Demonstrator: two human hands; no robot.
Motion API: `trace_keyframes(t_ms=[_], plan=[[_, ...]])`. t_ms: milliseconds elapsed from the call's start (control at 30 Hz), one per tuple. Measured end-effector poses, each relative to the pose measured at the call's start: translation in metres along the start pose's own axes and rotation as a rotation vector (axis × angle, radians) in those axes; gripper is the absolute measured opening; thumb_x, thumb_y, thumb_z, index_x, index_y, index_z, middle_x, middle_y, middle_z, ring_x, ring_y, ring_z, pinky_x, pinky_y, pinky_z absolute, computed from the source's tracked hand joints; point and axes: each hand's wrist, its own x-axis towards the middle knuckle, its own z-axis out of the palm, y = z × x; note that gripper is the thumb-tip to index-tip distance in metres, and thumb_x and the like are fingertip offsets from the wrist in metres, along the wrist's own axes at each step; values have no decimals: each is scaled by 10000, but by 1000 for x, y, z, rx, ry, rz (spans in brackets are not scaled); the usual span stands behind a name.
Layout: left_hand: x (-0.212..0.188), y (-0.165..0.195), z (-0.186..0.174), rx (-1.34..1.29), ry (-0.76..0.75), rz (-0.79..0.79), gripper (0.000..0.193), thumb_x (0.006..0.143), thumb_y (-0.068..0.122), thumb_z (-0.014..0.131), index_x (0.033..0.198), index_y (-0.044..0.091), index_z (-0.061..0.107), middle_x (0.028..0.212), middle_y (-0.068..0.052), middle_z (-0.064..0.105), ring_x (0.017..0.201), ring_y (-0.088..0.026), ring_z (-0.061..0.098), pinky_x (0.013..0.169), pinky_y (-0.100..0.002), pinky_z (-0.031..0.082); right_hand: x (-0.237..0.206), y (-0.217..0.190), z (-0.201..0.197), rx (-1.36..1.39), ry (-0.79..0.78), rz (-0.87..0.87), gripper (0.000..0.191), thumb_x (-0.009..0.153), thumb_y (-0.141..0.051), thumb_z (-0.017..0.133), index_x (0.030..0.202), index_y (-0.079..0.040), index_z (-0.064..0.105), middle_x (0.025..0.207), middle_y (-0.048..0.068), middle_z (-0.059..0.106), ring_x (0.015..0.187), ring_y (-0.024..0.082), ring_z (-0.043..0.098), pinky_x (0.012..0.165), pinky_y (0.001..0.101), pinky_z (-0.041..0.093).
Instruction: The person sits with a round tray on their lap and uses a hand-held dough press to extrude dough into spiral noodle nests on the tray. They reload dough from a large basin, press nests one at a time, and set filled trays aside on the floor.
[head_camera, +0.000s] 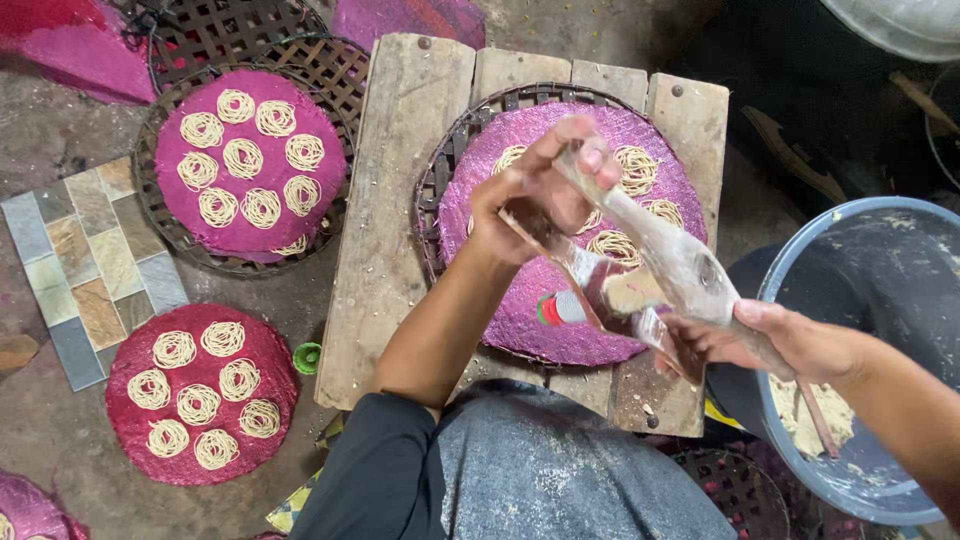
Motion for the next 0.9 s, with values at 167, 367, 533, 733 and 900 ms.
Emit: trace_keyframes(t_ms=[167,367,533,733,900], plan=[[18,-2,-35,-168,83,42,247,815,275,598,1030,154,591,1036,-18,647,1093,-224,613,1177,-474,439,10,-4,-29,-171,375,241,914,915,-654,280,1597,-46,306,1584,191,401,1469,298,360,1195,468,269],[7,16,-57,-280,226,70,190,945,289,545,1050,131,553,996,-27,589,1011,-223,612,1088,-463,474,51,-7,-5,-493,496,265,979,892,-743,201,1576,-48,283,1624,179,374,1516,281,326,1222,449,245],[-3,-2,-59,-305,315,91,221,916,296,548,1045,117,542,967,-29,568,976,-222,605,1055,-458,488,39,-15,4,-331,446,288,1004,908,-765,226,1572,-15,292,1554,251,418,1432,363,405,1171,501,346],[24,4,-66,-236,244,87,212,962,317,521,1054,126,540,967,-22,556,982,-216,597,1038,-434,500,41,-30,5,-565,607,270,1043,898,-792,231,1518,21,436,1385,207,601,1268,322,551,1059,499,385],[9,17,-57,-173,276,81,232,960,343,510,1050,132,541,959,-17,556,971,-205,599,1017,-439,499,48,-29,17,-589,454,18,1014,992,-790,244,1523,63,376,1351,65,524,1201,90,480,999,300,391]])
